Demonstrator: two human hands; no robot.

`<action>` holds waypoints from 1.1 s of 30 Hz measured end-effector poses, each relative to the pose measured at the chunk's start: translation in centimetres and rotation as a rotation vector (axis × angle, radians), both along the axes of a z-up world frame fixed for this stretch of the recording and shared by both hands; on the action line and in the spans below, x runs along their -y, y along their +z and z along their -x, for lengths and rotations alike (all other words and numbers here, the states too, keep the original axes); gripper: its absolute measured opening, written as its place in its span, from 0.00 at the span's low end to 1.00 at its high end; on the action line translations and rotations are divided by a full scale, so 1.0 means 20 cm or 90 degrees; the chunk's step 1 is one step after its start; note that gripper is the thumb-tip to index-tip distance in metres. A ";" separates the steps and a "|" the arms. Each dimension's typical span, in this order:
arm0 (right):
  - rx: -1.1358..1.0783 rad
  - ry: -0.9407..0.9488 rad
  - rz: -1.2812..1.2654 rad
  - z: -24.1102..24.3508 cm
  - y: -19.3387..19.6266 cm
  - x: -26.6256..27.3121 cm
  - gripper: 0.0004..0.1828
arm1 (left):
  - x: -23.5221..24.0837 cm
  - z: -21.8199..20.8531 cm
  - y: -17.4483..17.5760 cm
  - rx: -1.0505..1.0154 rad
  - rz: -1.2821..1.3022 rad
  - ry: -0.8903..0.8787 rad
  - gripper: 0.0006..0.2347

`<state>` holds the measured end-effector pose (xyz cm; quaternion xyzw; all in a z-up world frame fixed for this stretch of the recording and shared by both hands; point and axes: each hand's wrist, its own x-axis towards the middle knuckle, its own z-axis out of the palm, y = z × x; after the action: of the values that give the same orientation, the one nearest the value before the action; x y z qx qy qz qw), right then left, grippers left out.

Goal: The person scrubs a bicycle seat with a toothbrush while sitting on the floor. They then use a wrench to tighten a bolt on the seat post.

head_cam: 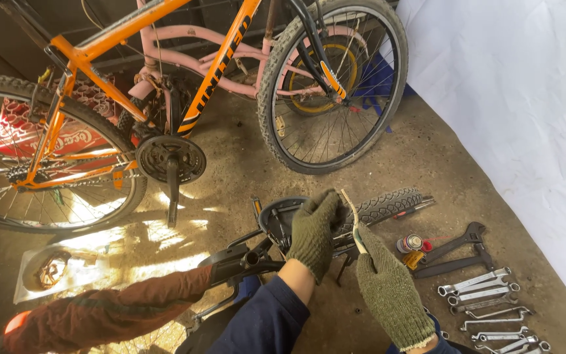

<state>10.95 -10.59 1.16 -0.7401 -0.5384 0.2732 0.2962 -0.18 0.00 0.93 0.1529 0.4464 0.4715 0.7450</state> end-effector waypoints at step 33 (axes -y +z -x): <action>0.053 0.005 -0.065 0.01 0.02 0.01 0.33 | -0.02 0.01 -0.03 0.009 -0.111 -0.007 0.15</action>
<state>10.76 -10.71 1.48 -0.7328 -0.5662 0.2151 0.3102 -0.30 0.36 0.40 0.2163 0.3976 0.5057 0.7345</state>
